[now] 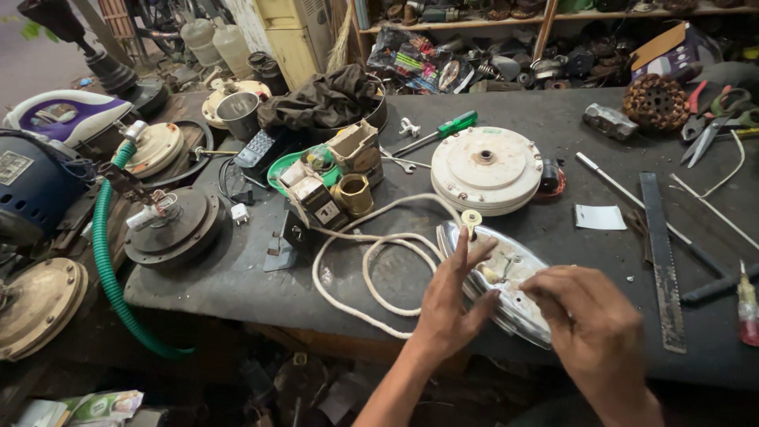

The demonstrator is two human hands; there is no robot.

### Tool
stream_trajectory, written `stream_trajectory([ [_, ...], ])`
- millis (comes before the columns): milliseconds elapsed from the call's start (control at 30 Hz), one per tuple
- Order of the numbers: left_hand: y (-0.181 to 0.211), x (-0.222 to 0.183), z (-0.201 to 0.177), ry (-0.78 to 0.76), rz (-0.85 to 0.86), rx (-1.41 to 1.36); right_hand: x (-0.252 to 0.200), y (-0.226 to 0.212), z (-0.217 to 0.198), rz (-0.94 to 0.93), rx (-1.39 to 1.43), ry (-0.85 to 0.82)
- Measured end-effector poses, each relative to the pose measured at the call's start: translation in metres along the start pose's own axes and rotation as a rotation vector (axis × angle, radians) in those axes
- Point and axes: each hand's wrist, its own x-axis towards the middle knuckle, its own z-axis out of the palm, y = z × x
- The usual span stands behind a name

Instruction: The person disassembles an electric iron on a cluttered workbench, removes screws from the base, and manipulates internal components and wiring. The person uses a screwdriver to loosen fasteners and handles small parts with both hands.

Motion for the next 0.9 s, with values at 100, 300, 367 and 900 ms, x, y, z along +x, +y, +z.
stream_trajectory([
  [100, -0.011, 0.008, -0.007, -0.054, 0.022, 0.158, -0.001, 0.006, -0.012, 0.031, 0.019, 0.015],
  [300, -0.006, 0.019, -0.036, -0.089, 0.143, 0.271, -0.023, 0.04, -0.026, 0.431, 0.306, 0.081],
  [367, 0.004, 0.019, -0.038, -0.128, 0.162, 0.28, -0.036, 0.054, -0.022, 0.564, 0.496, 0.125],
  [900, 0.046, -0.025, 0.01, -0.298, -0.167, -0.01, -0.089, 0.077, -0.015, 0.591, 0.38, -0.136],
])
